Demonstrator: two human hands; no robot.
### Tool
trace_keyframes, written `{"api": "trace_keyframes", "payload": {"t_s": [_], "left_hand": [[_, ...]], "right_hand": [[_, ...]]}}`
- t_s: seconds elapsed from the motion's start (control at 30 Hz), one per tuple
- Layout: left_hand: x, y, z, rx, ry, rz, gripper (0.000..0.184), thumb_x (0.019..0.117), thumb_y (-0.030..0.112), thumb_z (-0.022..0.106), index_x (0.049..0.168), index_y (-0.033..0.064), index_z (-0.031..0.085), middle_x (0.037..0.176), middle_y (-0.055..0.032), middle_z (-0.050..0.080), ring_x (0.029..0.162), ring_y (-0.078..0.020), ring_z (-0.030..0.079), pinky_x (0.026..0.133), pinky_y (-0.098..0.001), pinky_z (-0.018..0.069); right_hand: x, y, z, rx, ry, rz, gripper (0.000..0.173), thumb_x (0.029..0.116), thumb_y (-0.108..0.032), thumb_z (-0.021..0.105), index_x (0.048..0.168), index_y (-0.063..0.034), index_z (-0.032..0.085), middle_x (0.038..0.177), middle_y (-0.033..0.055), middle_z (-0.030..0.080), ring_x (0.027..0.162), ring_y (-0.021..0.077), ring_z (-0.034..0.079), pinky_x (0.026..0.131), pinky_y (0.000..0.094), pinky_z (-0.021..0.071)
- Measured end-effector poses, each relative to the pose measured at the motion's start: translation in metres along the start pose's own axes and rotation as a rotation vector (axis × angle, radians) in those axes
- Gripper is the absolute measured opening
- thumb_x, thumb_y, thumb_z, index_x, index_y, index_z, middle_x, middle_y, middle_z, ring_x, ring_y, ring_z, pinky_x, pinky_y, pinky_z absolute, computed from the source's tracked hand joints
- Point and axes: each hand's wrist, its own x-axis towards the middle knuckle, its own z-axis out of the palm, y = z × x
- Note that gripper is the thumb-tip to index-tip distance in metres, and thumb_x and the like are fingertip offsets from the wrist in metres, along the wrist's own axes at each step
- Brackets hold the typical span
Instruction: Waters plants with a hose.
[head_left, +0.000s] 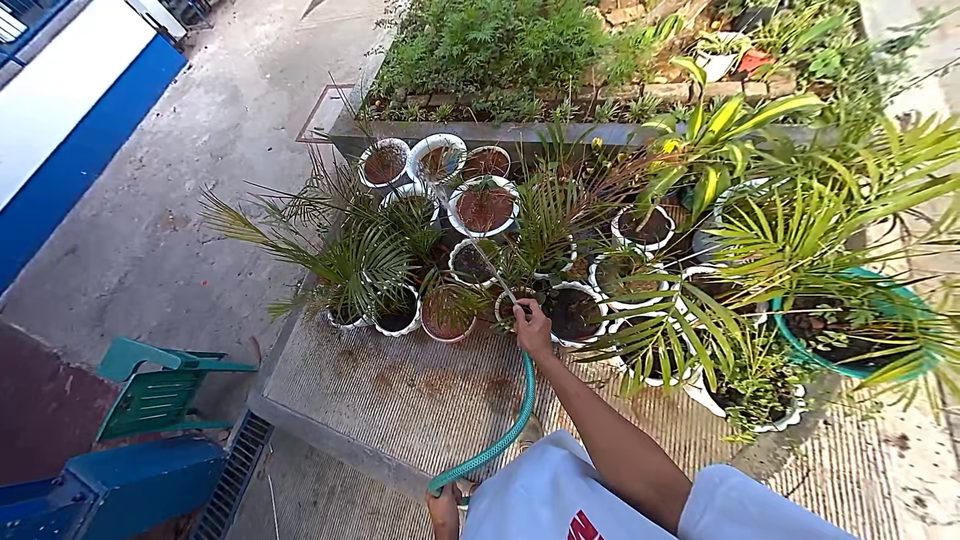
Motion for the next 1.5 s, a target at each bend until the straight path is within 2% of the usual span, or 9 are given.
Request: {"api": "trace_keyframes", "payload": {"t_s": [0.23, 0.67, 1.0, 1.23, 1.37, 1.5], "left_hand": [[0.001, -0.003, -0.002, -0.004, 0.009, 0.003, 0.036, 0.094, 0.007, 0.049, 0.059, 0.0159, 0.048, 0.045, 0.0067, 0.043, 0.039, -0.0044, 0.041, 0.043, -0.0229, 0.0385], [-0.002, -0.012, -0.009, 0.001, 0.023, 0.013, 0.029, 0.0895, 0.004, 0.048, 0.064, 0.0149, 0.054, 0.046, 0.0079, 0.046, 0.039, -0.0031, 0.042, 0.043, -0.0225, 0.0396], [0.0, -0.006, 0.0, 0.039, 0.013, 0.003, 0.033, 0.0934, 0.006, 0.05, 0.061, 0.014, 0.051, 0.046, 0.0065, 0.045, 0.039, -0.0047, 0.042, 0.044, -0.0235, 0.0398], [0.002, -0.008, 0.0, 0.048, 0.005, 0.001, 0.031, 0.0932, 0.006, 0.051, 0.063, 0.013, 0.055, 0.046, 0.0067, 0.046, 0.04, -0.0039, 0.042, 0.044, -0.0228, 0.0399], [0.002, -0.006, 0.0, 0.043, 0.003, 0.009, 0.035, 0.0939, 0.006, 0.049, 0.06, 0.0144, 0.05, 0.045, 0.0064, 0.044, 0.039, -0.0046, 0.042, 0.043, -0.0235, 0.0394], [0.001, -0.007, 0.0, 0.041, -0.004, 0.017, 0.035, 0.0942, 0.006, 0.048, 0.06, 0.0145, 0.05, 0.046, 0.0061, 0.045, 0.039, -0.0045, 0.042, 0.043, -0.0235, 0.0396]], "right_hand": [[-0.002, -0.001, 0.0, -0.006, -0.002, 0.012, 0.031, 0.1093, -0.027, 0.052, 0.132, -0.0084, 0.061, 0.069, 0.007, 0.06, 0.05, 0.0149, 0.055, 0.05, 0.0322, 0.0504], [-0.011, 0.006, 0.007, -0.05, -0.178, -0.016, 0.033, 0.1094, -0.03, 0.05, 0.133, -0.0091, 0.06, 0.067, 0.0042, 0.058, 0.05, 0.0122, 0.053, 0.051, 0.0305, 0.0497], [-0.006, 0.014, -0.019, -0.08, 0.014, 0.043, 0.033, 0.1093, -0.03, 0.05, 0.133, -0.0101, 0.061, 0.068, 0.0072, 0.06, 0.051, 0.0178, 0.056, 0.053, 0.0371, 0.0521], [-0.007, 0.018, -0.02, -0.066, -0.021, -0.005, 0.032, 0.1088, -0.03, 0.052, 0.132, -0.0113, 0.062, 0.066, 0.0049, 0.059, 0.051, 0.0152, 0.055, 0.054, 0.0348, 0.0509], [-0.004, 0.01, -0.022, 0.002, 0.072, 0.003, 0.032, 0.1088, -0.027, 0.052, 0.133, -0.0084, 0.061, 0.066, 0.0061, 0.059, 0.049, 0.016, 0.054, 0.051, 0.0349, 0.0503], [-0.001, -0.002, -0.015, 0.005, 0.027, -0.039, 0.032, 0.109, -0.029, 0.052, 0.132, -0.0098, 0.061, 0.066, 0.0051, 0.06, 0.049, 0.0146, 0.055, 0.05, 0.0334, 0.0511]]}}
